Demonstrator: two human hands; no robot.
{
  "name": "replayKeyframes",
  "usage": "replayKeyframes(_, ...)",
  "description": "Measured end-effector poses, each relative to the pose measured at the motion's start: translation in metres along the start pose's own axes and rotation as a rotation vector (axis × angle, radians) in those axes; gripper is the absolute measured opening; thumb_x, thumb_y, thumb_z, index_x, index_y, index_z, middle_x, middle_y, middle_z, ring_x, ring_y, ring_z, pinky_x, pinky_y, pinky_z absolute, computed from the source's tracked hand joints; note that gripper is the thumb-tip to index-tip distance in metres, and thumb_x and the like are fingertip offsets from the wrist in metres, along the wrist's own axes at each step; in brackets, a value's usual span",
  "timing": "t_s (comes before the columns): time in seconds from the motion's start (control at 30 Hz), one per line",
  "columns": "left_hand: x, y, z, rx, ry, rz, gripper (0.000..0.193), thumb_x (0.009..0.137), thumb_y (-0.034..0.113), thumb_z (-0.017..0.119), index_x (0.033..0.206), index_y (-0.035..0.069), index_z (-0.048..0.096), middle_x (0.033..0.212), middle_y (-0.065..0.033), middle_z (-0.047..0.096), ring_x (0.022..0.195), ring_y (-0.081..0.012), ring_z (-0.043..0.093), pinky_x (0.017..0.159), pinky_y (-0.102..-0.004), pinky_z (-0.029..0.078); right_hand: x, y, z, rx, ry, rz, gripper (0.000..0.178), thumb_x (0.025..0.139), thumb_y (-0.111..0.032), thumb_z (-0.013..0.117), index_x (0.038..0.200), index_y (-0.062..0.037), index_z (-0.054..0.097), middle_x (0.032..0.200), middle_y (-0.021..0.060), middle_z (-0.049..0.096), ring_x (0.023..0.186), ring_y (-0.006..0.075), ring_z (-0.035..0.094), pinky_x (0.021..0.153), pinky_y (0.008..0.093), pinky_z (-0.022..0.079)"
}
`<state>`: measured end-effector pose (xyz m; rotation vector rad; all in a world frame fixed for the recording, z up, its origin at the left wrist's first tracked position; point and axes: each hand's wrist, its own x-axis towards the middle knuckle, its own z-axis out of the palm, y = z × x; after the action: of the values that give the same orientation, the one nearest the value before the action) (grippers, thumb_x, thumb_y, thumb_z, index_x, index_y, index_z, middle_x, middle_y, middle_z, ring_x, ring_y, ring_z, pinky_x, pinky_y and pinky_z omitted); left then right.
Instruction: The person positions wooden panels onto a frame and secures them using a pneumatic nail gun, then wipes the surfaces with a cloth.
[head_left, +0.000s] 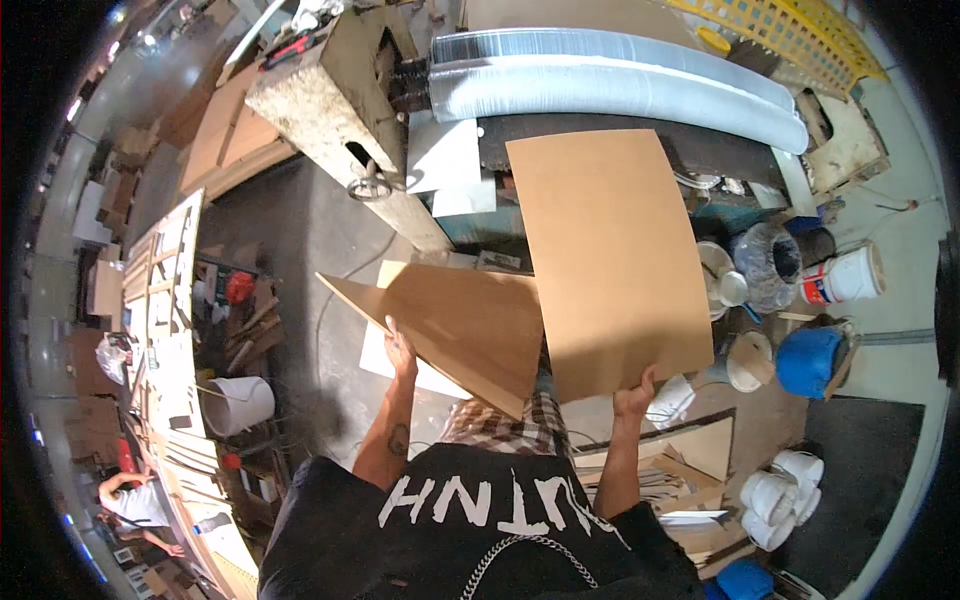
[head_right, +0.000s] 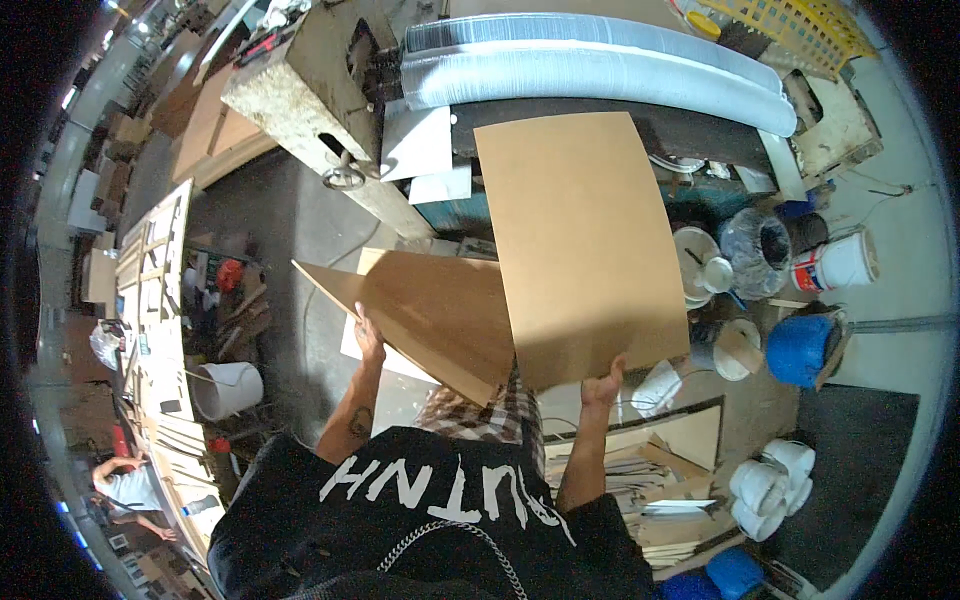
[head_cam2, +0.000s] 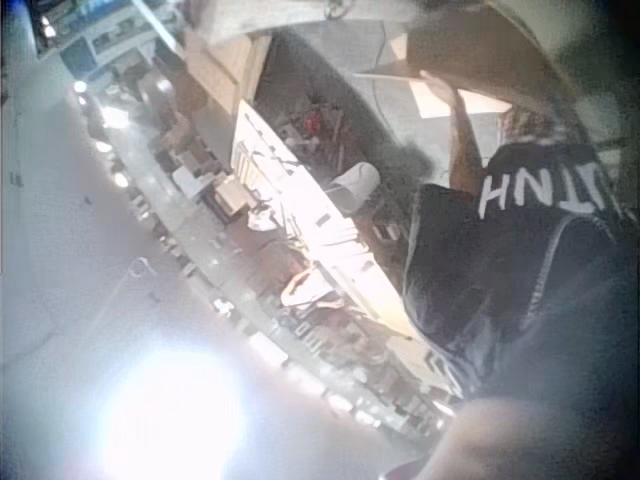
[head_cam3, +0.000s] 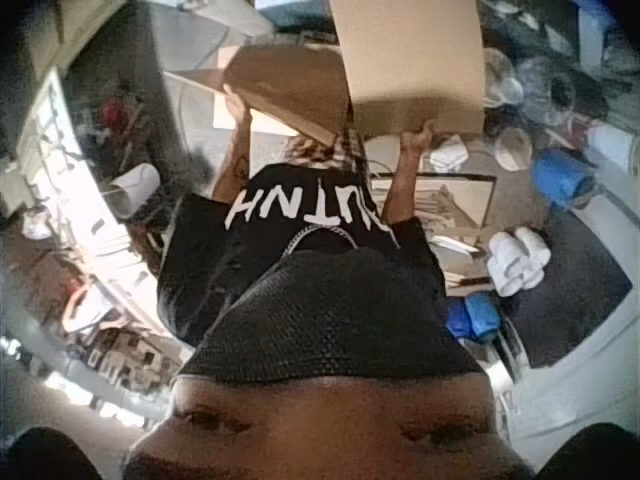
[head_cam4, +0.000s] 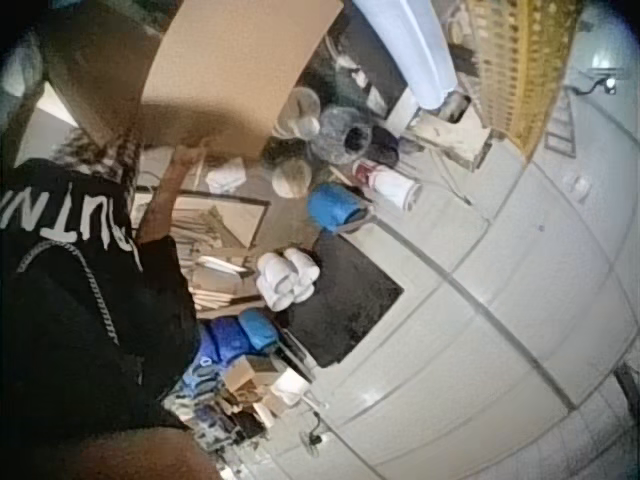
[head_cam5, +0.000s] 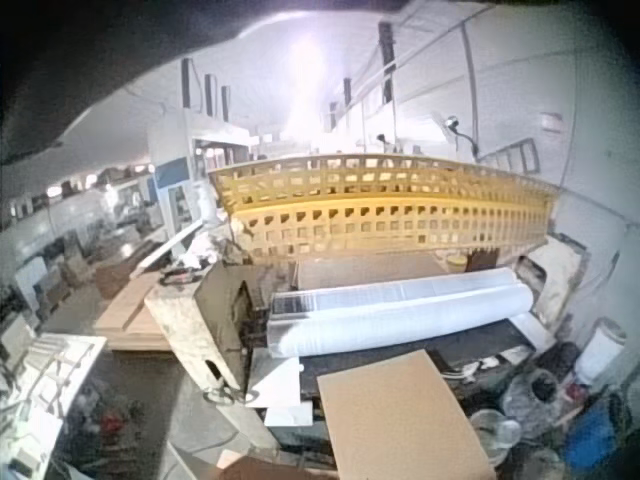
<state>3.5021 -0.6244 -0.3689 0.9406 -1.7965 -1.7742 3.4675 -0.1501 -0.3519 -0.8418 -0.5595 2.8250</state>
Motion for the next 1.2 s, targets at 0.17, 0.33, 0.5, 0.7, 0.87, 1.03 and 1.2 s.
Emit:
replayKeyframes(0.17,-0.005,0.004,-0.004,0.107,0.05,-0.225,0.062,0.1,0.053,0.039,0.116,-0.005,0.057,0.1,-0.0104,0.063,0.09,-0.0183,0.056,0.078,-0.0335,0.046,0.096,0.082,-0.023,0.063,-0.091,0.126,0.042,0.094,-0.029,0.06,0.132,-0.011,0.053,0.137,0.0058,0.052,0.128,0.0269,0.045,0.11,0.0449,0.034)
replayKeyframes(0.33,-0.004,0.027,0.033,0.04,0.212,-0.168,0.059,0.1,0.052,0.04,0.114,-0.001,0.059,0.096,-0.0076,0.064,0.086,-0.0171,0.058,0.077,-0.0309,0.048,0.149,0.129,0.033,0.117,-0.307,0.1,0.046,0.091,-0.038,0.063,0.132,-0.0226,0.049,0.134,-0.0028,0.053,0.125,0.0212,0.047,0.105,0.0434,0.04)
replayKeyframes(0.5,-0.007,0.035,0.039,0.03,0.281,-0.29,0.06,0.099,0.055,0.041,0.111,-0.001,0.06,0.092,-0.0059,0.064,0.083,-0.0155,0.057,0.076,-0.0302,0.047,0.22,0.149,0.083,-0.035,-0.235,0.138,0.046,0.09,-0.045,0.062,0.128,-0.0221,0.051,0.125,-0.0069,0.056,0.118,0.0171,0.05,0.099,0.0456,0.043)
replayKeyframes(0.7,-0.008,0.051,0.043,-0.045,0.172,-0.209,0.058,0.1,0.052,0.04,0.113,-0.001,0.059,0.093,-0.0074,0.065,0.088,-0.0173,0.06,0.079,-0.0308,0.048,0.257,0.147,0.138,-0.812,-0.222,0.56,0.065,0.094,-0.06,0.046,0.143,-0.0181,0.039,0.141,0.012,0.05,0.123,0.0219,0.053,0.095,0.0437,0.044)
replayKeyframes(0.87,-0.009,0.021,0.032,0.051,0.179,0.069,0.038,0.102,0.035,0.044,0.112,0.001,0.057,0.09,-0.0008,0.057,0.083,-0.0127,0.053,0.076,-0.0295,0.047,0.16,0.129,0.081,-1.674,-0.862,0.474,0.07,0.091,-0.037,0.065,0.145,-0.0037,0.036,0.131,0.0123,0.058,0.114,0.022,0.058,0.092,0.0359,0.047)
replayKeyframes(1.03,-0.002,0.011,0.028,-0.132,0.118,-0.028,0.034,0.102,0.033,0.046,0.112,0.001,0.055,0.094,-0.0012,0.055,0.088,-0.0115,0.052,0.078,-0.028,0.046,0.026,0.091,0.041,-1.867,-1.409,0.802,0.076,0.083,-0.03,0.075,0.147,-0.0126,0.037,0.148,0.0113,0.042,0.137,0.025,0.038,0.112,0.0366,0.032)
replayKeyframes(1.2,-0.002,-0.013,0.031,-0.114,0.091,0.134,0.047,0.103,0.041,0.04,0.115,-0.002,0.056,0.104,-0.0065,0.059,0.094,-0.0139,0.054,0.083,-0.0284,0.045,-0.015,0.094,0.026,-1.825,-1.392,0.648,0.079,0.071,-0.033,0.079,0.141,-0.0131,0.047,0.143,0.0106,0.049,0.127,0.0272,0.05,0.103,0.0392,0.043)
